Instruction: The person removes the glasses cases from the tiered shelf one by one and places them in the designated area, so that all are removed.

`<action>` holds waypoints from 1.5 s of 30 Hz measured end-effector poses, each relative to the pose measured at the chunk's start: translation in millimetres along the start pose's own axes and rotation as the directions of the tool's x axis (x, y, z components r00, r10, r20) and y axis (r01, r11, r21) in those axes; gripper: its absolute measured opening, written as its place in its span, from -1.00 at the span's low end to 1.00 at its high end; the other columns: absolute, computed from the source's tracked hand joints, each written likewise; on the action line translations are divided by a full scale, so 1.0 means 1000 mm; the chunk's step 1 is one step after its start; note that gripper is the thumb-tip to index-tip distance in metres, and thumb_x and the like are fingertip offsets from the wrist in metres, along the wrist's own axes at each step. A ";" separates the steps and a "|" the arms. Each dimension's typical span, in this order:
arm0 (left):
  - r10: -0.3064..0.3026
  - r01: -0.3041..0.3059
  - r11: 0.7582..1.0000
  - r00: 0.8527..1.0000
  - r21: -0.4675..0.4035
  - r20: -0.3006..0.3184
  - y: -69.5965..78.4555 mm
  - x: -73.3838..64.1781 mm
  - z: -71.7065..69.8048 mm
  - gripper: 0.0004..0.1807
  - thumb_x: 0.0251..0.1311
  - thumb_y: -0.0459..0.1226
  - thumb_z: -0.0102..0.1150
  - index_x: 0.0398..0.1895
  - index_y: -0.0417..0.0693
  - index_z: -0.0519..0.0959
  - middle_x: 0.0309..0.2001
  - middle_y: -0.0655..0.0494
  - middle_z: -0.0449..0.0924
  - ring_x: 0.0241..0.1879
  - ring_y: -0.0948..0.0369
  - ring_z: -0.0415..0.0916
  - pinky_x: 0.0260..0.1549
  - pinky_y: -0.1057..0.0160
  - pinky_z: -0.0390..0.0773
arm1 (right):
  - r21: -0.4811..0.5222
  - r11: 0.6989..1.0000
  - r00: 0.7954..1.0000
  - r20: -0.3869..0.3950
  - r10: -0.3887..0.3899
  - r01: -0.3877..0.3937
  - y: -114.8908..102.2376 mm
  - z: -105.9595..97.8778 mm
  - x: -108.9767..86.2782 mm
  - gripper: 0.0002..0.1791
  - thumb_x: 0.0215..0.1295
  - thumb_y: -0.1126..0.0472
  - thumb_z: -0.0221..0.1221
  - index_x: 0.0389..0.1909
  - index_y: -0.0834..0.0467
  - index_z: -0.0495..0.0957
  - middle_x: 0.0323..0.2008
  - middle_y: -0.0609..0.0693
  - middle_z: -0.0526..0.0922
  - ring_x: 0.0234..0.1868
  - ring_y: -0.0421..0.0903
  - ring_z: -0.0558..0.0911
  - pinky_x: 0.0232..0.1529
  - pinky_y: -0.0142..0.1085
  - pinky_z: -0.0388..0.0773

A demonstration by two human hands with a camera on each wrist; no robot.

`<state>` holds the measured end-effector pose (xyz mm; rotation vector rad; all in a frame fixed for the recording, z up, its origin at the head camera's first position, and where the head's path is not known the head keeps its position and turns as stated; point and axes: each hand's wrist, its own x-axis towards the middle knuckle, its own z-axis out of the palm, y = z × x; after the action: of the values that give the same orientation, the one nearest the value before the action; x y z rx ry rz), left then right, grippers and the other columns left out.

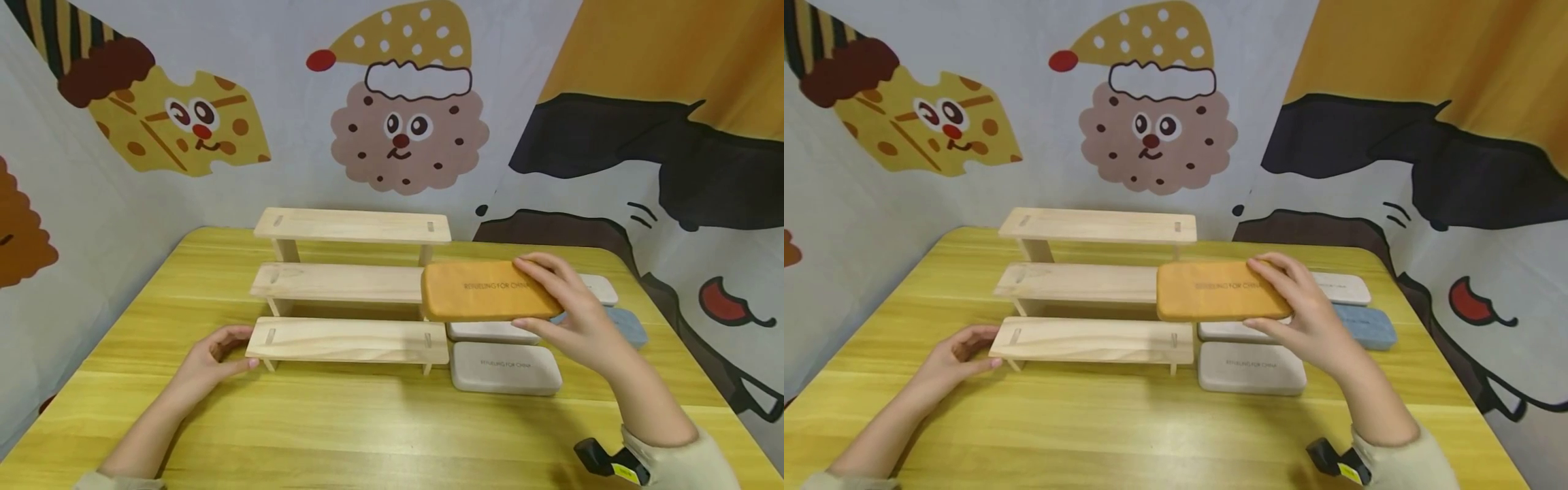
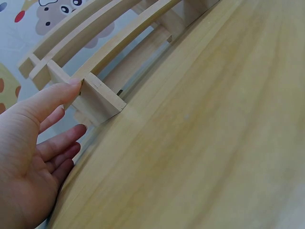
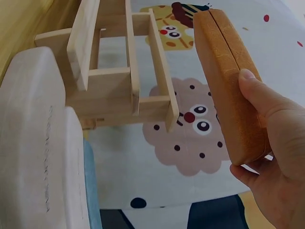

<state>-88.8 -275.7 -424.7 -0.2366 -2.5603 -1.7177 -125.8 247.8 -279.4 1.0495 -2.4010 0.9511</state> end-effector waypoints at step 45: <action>-0.027 0.027 0.999 1.000 0.019 0.003 0.000 0.000 0.000 -0.44 0.09 -0.28 0.39 0.16 -0.26 0.44 0.08 -0.11 0.49 0.01 0.39 0.41 -0.03 0.48 0.36 | -0.046 0.959 0.960 -0.044 0.278 -0.280 0.062 -0.047 -0.105 0.00 -0.49 0.69 0.46 0.21 0.30 0.43 0.18 -0.06 0.33 0.28 -0.33 0.18 0.21 -0.64 0.02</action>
<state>-89.1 -275.9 -424.4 -0.2056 -2.5923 -1.7029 -99.8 365.2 -330.4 0.6783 -2.5734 0.9809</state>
